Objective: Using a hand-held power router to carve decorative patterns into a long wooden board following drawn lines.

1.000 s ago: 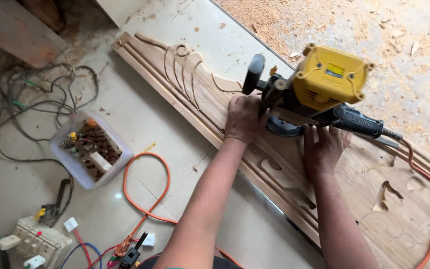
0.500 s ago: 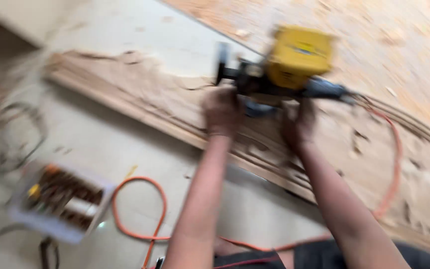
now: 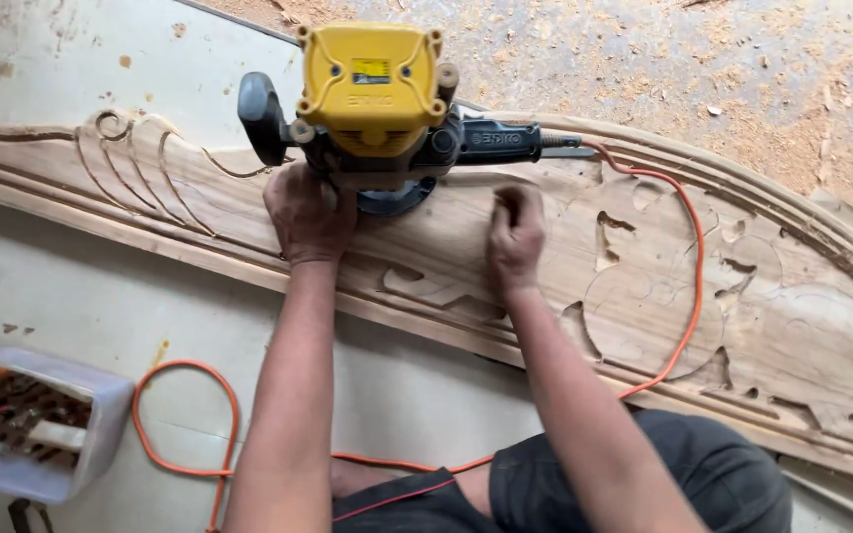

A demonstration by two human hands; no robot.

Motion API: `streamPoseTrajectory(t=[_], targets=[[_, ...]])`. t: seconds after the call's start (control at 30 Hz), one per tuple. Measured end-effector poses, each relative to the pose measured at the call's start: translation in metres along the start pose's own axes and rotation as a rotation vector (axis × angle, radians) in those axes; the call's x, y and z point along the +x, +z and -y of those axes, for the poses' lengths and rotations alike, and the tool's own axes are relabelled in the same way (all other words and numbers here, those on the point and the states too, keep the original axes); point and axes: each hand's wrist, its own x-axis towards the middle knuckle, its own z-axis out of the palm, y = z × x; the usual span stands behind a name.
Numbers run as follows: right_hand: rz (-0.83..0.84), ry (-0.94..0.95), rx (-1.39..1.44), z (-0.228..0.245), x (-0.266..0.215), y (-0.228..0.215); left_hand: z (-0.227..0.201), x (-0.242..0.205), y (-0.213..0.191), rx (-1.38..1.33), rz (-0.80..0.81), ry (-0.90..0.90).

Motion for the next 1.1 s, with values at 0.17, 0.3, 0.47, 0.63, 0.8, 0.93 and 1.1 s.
streamPoseTrajectory(t=[0.17,0.3,0.47,0.63,0.8,0.93,1.1], targets=[[-0.33,0.114,0.4,0.025,0.015,-0.054,0.002,0.0,0.002,0.046,0.023,-0.014],[-0.35,-0.014,0.512,0.069,0.075,-0.077,0.011,-0.005,0.008,0.075,0.053,-0.07],[0.019,-0.137,0.275,0.077,0.112,-0.071,0.036,-0.025,0.026,0.154,0.073,-0.096],[0.238,-0.431,-0.13,0.101,0.106,-0.106,0.06,-0.039,0.042,0.24,0.105,-0.067],[0.377,-0.324,-0.155,0.137,0.048,-0.162,0.031,-0.02,0.017,0.203,0.201,-0.128],[0.448,-0.161,-0.158,0.149,-0.002,-0.169,0.055,-0.03,0.04,0.346,0.048,0.067],[0.621,-0.195,-0.216,0.131,-0.027,-0.138,0.053,-0.02,0.05,0.165,0.03,-0.022]])
